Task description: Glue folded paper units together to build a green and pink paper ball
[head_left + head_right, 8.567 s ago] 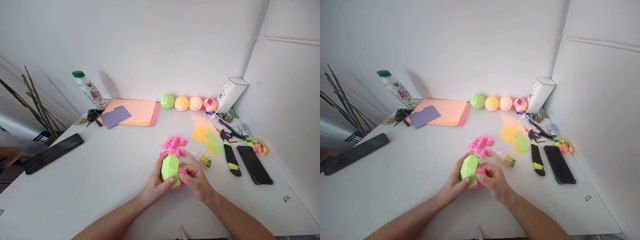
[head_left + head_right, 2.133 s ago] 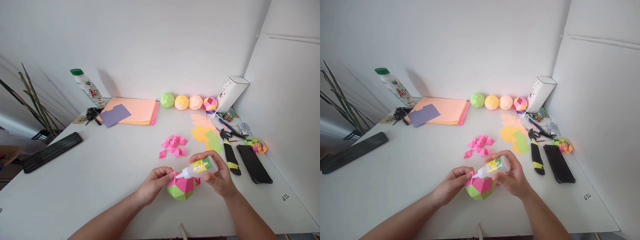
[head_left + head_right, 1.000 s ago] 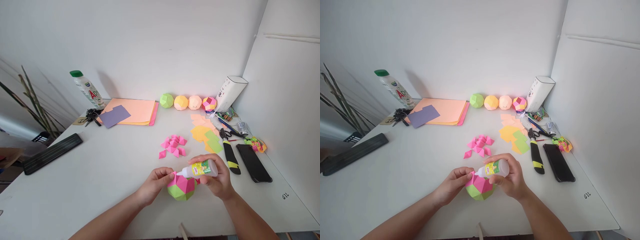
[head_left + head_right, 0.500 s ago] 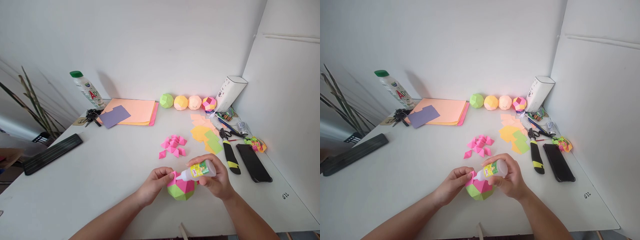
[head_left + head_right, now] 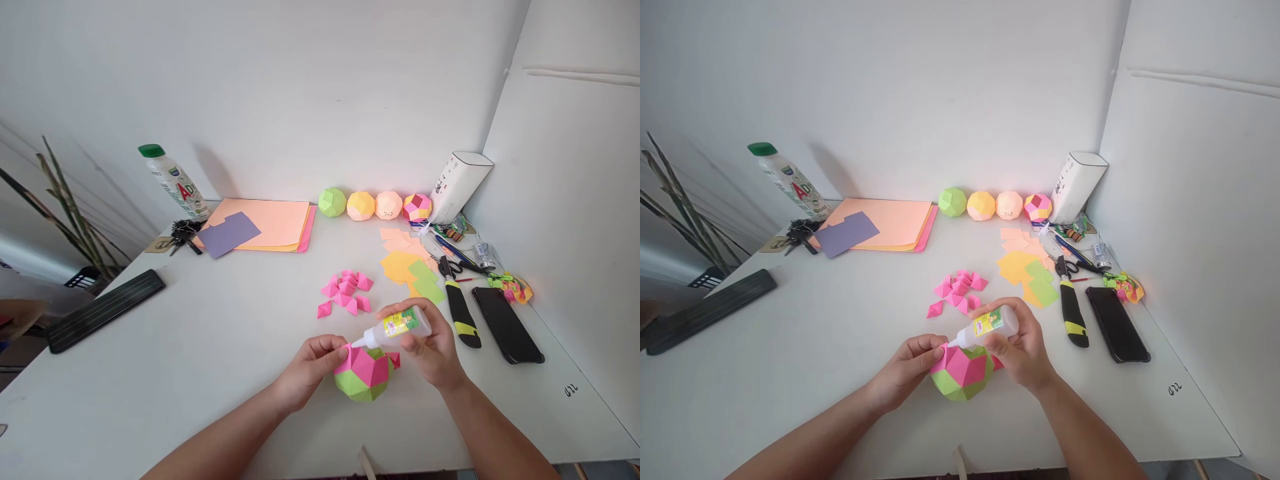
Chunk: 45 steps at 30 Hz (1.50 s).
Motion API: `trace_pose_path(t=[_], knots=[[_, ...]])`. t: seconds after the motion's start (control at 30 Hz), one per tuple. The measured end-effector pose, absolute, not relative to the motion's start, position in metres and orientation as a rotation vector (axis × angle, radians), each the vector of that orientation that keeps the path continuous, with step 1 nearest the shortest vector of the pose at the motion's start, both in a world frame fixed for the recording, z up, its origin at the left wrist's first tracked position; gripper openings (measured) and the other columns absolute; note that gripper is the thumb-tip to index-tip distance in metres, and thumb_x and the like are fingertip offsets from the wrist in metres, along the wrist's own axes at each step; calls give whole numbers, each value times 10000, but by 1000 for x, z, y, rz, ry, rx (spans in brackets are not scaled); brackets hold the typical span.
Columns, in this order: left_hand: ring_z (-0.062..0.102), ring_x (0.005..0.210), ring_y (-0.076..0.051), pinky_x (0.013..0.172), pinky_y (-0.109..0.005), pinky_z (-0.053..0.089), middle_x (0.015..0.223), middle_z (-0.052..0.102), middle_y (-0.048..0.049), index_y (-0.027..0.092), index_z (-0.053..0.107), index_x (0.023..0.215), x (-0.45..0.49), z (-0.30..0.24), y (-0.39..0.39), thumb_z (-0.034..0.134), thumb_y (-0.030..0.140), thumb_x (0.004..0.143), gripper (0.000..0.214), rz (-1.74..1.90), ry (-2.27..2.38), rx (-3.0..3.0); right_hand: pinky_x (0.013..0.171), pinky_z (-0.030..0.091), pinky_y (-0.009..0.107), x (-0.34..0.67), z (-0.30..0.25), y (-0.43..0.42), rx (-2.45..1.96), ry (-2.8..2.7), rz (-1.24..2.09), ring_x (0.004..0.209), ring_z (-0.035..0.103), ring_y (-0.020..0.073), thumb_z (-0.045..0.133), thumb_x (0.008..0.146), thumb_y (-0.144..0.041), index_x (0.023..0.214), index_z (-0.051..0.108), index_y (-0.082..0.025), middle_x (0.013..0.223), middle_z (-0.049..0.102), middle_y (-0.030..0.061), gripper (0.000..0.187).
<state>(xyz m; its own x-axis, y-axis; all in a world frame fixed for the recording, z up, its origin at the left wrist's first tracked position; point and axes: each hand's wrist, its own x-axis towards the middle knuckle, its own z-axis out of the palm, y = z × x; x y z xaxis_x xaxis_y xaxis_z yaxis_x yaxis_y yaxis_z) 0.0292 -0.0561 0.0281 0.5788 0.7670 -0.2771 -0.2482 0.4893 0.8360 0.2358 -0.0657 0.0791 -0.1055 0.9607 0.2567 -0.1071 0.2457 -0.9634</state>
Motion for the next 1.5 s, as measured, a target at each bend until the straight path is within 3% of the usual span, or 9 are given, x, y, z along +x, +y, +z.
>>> trace_pose_path(t=[0.2, 0.47, 0.8, 1.27, 1.5], knots=[[432, 615, -108, 610, -246, 319, 632, 523, 4, 140, 633, 674, 29, 27, -55, 673, 388, 765, 267, 685, 702, 842, 476, 414, 234, 236, 78, -57, -926, -1173, 1324, 634, 563, 145, 674, 786, -438, 930, 576, -234, 895, 700, 64, 269], [400, 602, -97, 604, -241, 299, 624, 505, 12, 138, 618, 667, 29, 24, -56, 666, 384, 775, 273, 697, 694, 848, 434, 321, 222, 236, 69, -50, -972, -973, 1553, 464, 381, 68, 651, 811, -417, 917, 562, -218, 848, 692, 47, 242], [416, 618, -103, 610, -243, 309, 633, 504, 9, 135, 635, 696, 29, 23, -56, 671, 397, 766, 273, 687, 730, 855, 450, 307, 238, 232, 67, -51, -938, -865, 1657, 483, 403, 86, 620, 827, -433, 912, 588, -218, 826, 665, 40, 233], [405, 599, -93, 602, -236, 306, 617, 508, 13, 132, 627, 674, 29, 25, -57, 669, 372, 775, 264, 694, 691, 843, 413, 287, 221, 234, 59, -45, -1023, -759, 1717, 439, 395, 74, 593, 811, -309, 855, 592, -202, 774, 666, 27, 115], [446, 620, -106, 617, -243, 330, 648, 541, 0, 136, 637, 694, 29, 24, -56, 671, 387, 768, 263, 689, 703, 838, 439, 345, 229, 233, 58, -43, -997, -712, 1640, 471, 436, 90, 594, 793, -284, 830, 589, -199, 808, 691, 45, 93]])
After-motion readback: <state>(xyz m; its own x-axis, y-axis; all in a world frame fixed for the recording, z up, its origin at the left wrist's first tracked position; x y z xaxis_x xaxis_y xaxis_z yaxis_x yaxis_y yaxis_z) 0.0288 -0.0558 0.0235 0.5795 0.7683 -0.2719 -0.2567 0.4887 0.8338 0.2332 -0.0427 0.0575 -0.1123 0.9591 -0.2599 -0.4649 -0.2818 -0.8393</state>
